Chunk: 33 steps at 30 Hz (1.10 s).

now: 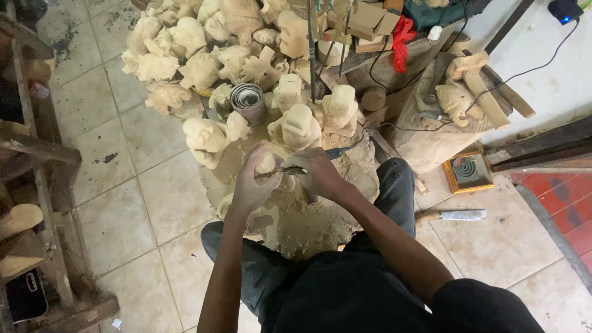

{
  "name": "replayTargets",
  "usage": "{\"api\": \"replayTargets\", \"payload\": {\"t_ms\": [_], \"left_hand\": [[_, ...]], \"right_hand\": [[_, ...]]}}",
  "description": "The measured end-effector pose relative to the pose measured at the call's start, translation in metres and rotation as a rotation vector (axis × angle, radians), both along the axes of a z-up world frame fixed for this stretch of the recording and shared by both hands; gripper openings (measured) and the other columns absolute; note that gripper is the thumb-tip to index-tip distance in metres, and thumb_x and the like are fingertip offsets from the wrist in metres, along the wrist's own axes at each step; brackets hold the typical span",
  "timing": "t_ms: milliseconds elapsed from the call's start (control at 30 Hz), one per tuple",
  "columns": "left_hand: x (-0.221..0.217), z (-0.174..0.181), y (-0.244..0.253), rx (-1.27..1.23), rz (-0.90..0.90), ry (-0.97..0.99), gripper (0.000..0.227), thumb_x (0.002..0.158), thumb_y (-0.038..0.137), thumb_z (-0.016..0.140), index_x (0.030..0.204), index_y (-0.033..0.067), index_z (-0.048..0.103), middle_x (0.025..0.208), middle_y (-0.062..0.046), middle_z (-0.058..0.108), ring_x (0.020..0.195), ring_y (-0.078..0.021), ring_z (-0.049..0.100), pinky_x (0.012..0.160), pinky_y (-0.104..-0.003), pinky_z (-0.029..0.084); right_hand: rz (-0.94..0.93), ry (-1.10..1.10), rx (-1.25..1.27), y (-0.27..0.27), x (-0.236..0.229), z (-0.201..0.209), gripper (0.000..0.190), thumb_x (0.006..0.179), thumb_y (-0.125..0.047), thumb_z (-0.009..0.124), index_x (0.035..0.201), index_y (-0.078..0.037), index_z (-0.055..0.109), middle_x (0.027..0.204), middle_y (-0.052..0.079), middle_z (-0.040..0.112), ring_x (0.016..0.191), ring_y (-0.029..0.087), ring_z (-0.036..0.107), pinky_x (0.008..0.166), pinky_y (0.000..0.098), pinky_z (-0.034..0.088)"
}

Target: Carving details into a small object using a handheld rotary tool

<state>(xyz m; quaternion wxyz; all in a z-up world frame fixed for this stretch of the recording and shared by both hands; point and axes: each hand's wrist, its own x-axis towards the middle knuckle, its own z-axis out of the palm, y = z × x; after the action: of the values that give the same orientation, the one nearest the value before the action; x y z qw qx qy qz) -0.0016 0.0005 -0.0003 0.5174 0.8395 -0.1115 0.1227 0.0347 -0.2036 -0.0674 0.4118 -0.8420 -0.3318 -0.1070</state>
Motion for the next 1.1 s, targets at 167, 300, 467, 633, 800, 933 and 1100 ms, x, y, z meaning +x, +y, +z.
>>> {"api": "replayTargets", "payload": {"t_ms": [167, 300, 467, 633, 800, 933, 1100], "left_hand": [[0.002, -0.001, 0.002, 0.035, -0.032, -0.007, 0.069, 0.073, 0.006, 0.084, 0.137, 0.0079, 0.057, 0.144, -0.019, 0.051, 0.126, -0.0473, 0.056, 0.099, -0.055, 0.053], [0.002, -0.003, 0.005, 0.082, -0.059, 0.0, 0.073, 0.072, 0.006, 0.083, 0.14, 0.0085, 0.055, 0.146, -0.019, 0.05, 0.127, -0.0463, 0.056, 0.101, -0.055, 0.052], [0.003, -0.009, 0.005, 0.046, -0.032, -0.052, 0.067, 0.078, 0.01, 0.082, 0.139, 0.0045, 0.056, 0.143, -0.023, 0.051, 0.129, -0.0467, 0.054, 0.102, -0.054, 0.049], [0.015, 0.001, 0.007, 0.146, -0.035, 0.119, 0.073, 0.074, 0.007, 0.078, 0.142, 0.0105, 0.051, 0.138, -0.022, 0.056, 0.123, -0.0505, 0.057, 0.101, -0.062, 0.05], [0.014, 0.007, 0.003, 0.17, 0.058, 0.177, 0.073, 0.068, 0.01, 0.078, 0.137, 0.0209, 0.056, 0.133, -0.014, 0.065, 0.122, -0.0406, 0.062, 0.1, -0.054, 0.053], [0.018, -0.002, 0.007, 0.128, 0.029, 0.143, 0.069, 0.069, 0.007, 0.08, 0.134, 0.0153, 0.058, 0.132, -0.015, 0.065, 0.121, -0.0421, 0.062, 0.098, -0.054, 0.053], [0.022, -0.005, 0.009, 0.086, 0.026, 0.199, 0.072, 0.068, 0.006, 0.076, 0.136, 0.0185, 0.057, 0.135, -0.013, 0.064, 0.126, -0.0392, 0.059, 0.105, -0.053, 0.05]], "right_hand": [[0.032, 0.035, 0.095, 0.005, -0.001, 0.001, 0.011, 0.104, -0.023, 0.072, 0.098, -0.013, 0.073, 0.093, 0.01, 0.072, 0.092, 0.039, 0.071, 0.086, 0.0539, 0.054], [-0.046, -0.019, 0.006, -0.017, 0.002, -0.01, 0.011, 0.095, -0.027, 0.08, 0.101, -0.02, 0.074, 0.097, 0.006, 0.074, 0.095, 0.036, 0.071, 0.087, 0.0517, 0.054], [-0.024, -0.035, 0.105, -0.024, 0.009, 0.002, 0.011, 0.09, -0.017, 0.085, 0.097, -0.016, 0.076, 0.09, 0.009, 0.076, 0.086, 0.039, 0.073, 0.082, 0.0493, 0.059], [0.039, -0.001, 0.183, -0.008, 0.003, 0.019, 0.011, 0.091, -0.017, 0.084, 0.095, -0.015, 0.074, 0.088, 0.012, 0.074, 0.085, 0.041, 0.072, 0.078, 0.0499, 0.059], [0.056, 0.044, 0.281, -0.002, -0.003, 0.042, 0.011, 0.093, -0.013, 0.083, 0.1, -0.01, 0.075, 0.094, 0.014, 0.076, 0.093, 0.044, 0.074, 0.083, 0.0506, 0.061], [0.054, 0.002, 0.265, 0.01, 0.002, 0.022, 0.008, 0.097, -0.015, 0.08, 0.102, -0.011, 0.076, 0.097, 0.013, 0.076, 0.095, 0.041, 0.074, 0.086, 0.0512, 0.061], [0.068, 0.066, 0.33, 0.013, 0.009, 0.007, 0.009, 0.097, -0.01, 0.081, 0.103, -0.006, 0.077, 0.095, 0.014, 0.076, 0.094, 0.042, 0.074, 0.088, 0.0519, 0.061]]}}
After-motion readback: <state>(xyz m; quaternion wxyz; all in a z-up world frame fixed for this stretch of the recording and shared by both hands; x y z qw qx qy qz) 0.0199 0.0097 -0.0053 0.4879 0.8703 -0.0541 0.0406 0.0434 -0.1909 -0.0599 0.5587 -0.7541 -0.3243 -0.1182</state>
